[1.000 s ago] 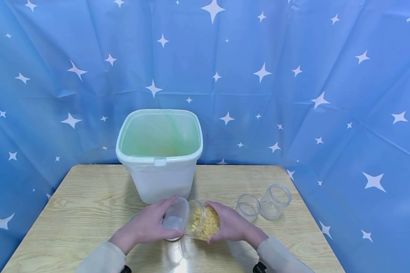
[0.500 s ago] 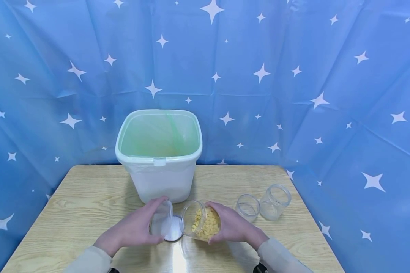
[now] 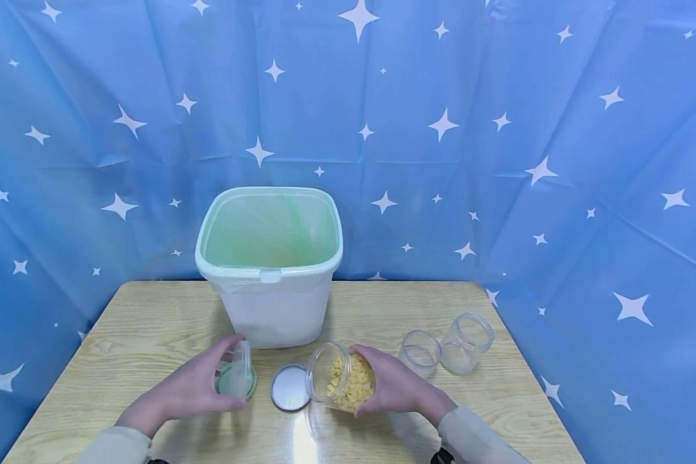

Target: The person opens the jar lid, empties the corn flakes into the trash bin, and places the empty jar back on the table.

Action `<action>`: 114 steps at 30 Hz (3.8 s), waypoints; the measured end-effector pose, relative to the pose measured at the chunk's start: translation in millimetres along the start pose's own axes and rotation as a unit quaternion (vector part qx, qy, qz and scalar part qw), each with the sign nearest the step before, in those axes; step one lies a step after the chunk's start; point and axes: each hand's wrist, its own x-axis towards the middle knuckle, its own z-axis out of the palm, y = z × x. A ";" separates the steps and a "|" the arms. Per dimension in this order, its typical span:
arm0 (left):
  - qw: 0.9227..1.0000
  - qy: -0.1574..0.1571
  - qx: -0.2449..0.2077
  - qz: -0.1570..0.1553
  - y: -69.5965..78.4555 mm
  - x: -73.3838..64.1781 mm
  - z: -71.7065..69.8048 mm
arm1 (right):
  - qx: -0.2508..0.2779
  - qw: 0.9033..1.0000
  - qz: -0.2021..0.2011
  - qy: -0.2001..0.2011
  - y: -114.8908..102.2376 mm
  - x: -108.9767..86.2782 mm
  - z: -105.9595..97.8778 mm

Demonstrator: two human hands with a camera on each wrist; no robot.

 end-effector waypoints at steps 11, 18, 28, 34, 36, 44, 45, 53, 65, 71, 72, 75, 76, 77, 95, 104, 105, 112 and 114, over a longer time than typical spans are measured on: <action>0.996 0.063 -0.058 -0.031 -45.2 -11.5 -18.0 | 0.001 1.000 0.002 -0.003 2.6 -0.6 0.7; 0.993 0.086 -0.051 -0.058 -66.2 -13.4 -18.5 | 0.000 1.000 0.003 -0.007 2.0 -2.9 2.3; 0.988 0.094 -0.086 -0.084 -78.5 -14.2 -15.2 | -0.005 1.000 0.001 -0.010 3.1 -2.9 3.3; 0.980 0.073 -0.149 -0.111 -88.0 -14.0 -13.2 | -0.005 1.000 0.004 -0.008 3.6 -3.6 4.4; 0.979 0.071 -0.155 -0.116 -91.8 -14.1 -12.6 | -0.004 1.000 0.008 -0.008 3.7 -3.9 4.4; 0.982 0.077 -0.104 -0.138 -102.9 -18.9 -9.7 | -0.001 1.000 0.016 -0.011 5.8 -3.9 5.0; 0.983 0.078 -0.092 -0.140 -104.2 -20.1 -8.9 | -0.001 1.000 0.016 -0.011 6.3 -3.9 5.3; 0.987 0.108 -0.006 -0.117 -112.1 -22.6 -4.1 | 0.010 1.000 0.020 -0.011 8.4 -2.8 6.3; 0.971 0.110 0.165 -0.130 -117.1 -22.8 1.6 | 0.007 1.000 0.011 -0.005 8.5 -3.5 7.3; 0.974 0.097 0.155 -0.132 -114.0 -23.0 1.2 | 0.008 1.000 0.015 -0.006 9.6 -3.7 7.8; 0.975 0.097 0.154 -0.130 -114.0 -23.2 1.1 | 0.008 1.000 0.015 -0.006 9.7 -3.5 7.9; 0.976 0.091 0.152 -0.126 -113.3 -23.6 0.6 | 0.007 1.000 0.013 -0.002 8.5 -3.9 7.3; 0.977 0.087 0.152 -0.125 -112.3 -23.5 -0.3 | 0.007 1.000 0.013 -0.001 7.9 -4.3 7.0; 0.977 0.084 0.153 -0.124 -111.7 -23.4 -1.0 | 0.008 1.000 0.013 -0.001 7.1 -4.7 6.5; 0.990 0.092 0.055 -0.096 -62.6 -9.1 -50.9 | 0.010 1.000 0.012 0.026 -0.5 -2.9 -11.3; 0.993 0.101 -0.041 -0.051 5.2 8.3 -74.6 | 0.015 0.999 0.014 0.037 -3.8 0.8 -21.6; 0.993 0.098 -0.048 -0.044 10.4 9.9 -77.7 | 0.016 0.999 0.014 0.038 -4.3 0.8 -22.7; 0.993 0.063 -0.094 -0.033 37.1 16.6 -95.3 | 0.027 0.998 0.016 0.053 -5.7 0.9 -29.9; 0.993 0.049 -0.103 -0.035 40.8 18.5 -98.4 | 0.024 0.998 0.015 0.059 -4.5 1.0 -31.4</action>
